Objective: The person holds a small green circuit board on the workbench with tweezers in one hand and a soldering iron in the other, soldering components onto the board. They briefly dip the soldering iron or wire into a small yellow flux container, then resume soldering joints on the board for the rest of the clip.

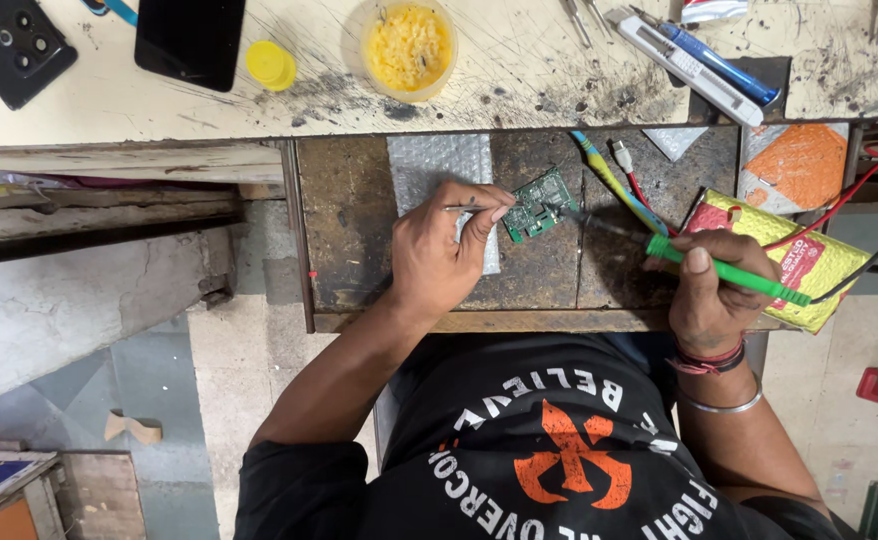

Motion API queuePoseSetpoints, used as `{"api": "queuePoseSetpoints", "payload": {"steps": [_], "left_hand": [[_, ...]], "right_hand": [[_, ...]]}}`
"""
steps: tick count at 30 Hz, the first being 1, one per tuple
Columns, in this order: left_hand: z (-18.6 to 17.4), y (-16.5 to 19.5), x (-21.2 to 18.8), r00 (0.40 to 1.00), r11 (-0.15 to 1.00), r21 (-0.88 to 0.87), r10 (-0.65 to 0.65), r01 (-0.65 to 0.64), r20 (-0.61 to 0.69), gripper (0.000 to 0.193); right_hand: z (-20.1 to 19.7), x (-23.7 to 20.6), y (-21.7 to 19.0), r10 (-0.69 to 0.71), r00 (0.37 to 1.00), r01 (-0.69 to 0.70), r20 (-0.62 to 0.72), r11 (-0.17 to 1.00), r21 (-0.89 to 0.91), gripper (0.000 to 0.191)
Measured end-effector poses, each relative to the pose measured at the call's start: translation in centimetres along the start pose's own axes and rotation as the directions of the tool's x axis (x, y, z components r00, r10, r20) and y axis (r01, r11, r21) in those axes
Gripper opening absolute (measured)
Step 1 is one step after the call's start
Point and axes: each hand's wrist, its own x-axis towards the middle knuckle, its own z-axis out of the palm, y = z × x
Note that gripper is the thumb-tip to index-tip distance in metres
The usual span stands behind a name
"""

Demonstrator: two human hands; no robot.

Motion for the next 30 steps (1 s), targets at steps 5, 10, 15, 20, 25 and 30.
{"api": "queuePoseSetpoints", "payload": {"steps": [5, 10, 15, 20, 25, 30], "left_hand": [[0.0, -0.1, 0.1, 1.000, 1.000, -0.022, 0.012, -0.012, 0.003, 0.013], [0.1, -0.2, 0.1, 1.000, 0.999, -0.011, 0.031, -0.031, -0.005, 0.013], [0.0, -0.2, 0.0, 1.000, 1.000, -0.021, 0.006, -0.006, 0.009, 0.012], [0.1, -0.1, 0.0, 1.000, 1.000, -0.014, -0.022, 0.022, 0.016, 0.011], [0.3, -0.2, 0.1, 1.000, 0.993, -0.121, 0.007, -0.009, -0.019, 0.011], [0.2, -0.1, 0.0, 0.999, 0.998, -0.060, -0.012, 0.010, -0.029, 0.012]], "right_hand": [[0.0, -0.2, 0.0, 0.018, 1.000, -0.018, -0.008, 1.000, 0.009, 0.026], [0.1, 0.3, -0.2, 0.028, 0.999, -0.027, 0.029, 0.999, -0.035, 0.022], [0.3, 0.8, -0.6, 0.069, 0.997, -0.061, 0.045, 0.986, -0.154, 0.021], [0.1, 1.4, -0.7, 0.022, 0.989, 0.011, 0.144, 0.975, -0.222, 0.023], [0.1, 0.8, 0.0, 0.015, 0.998, -0.009, 0.068, 0.996, -0.085, 0.023], [-0.1, 0.1, 0.2, 0.041, 0.999, -0.044, 0.031, 0.995, 0.092, 0.020]]}}
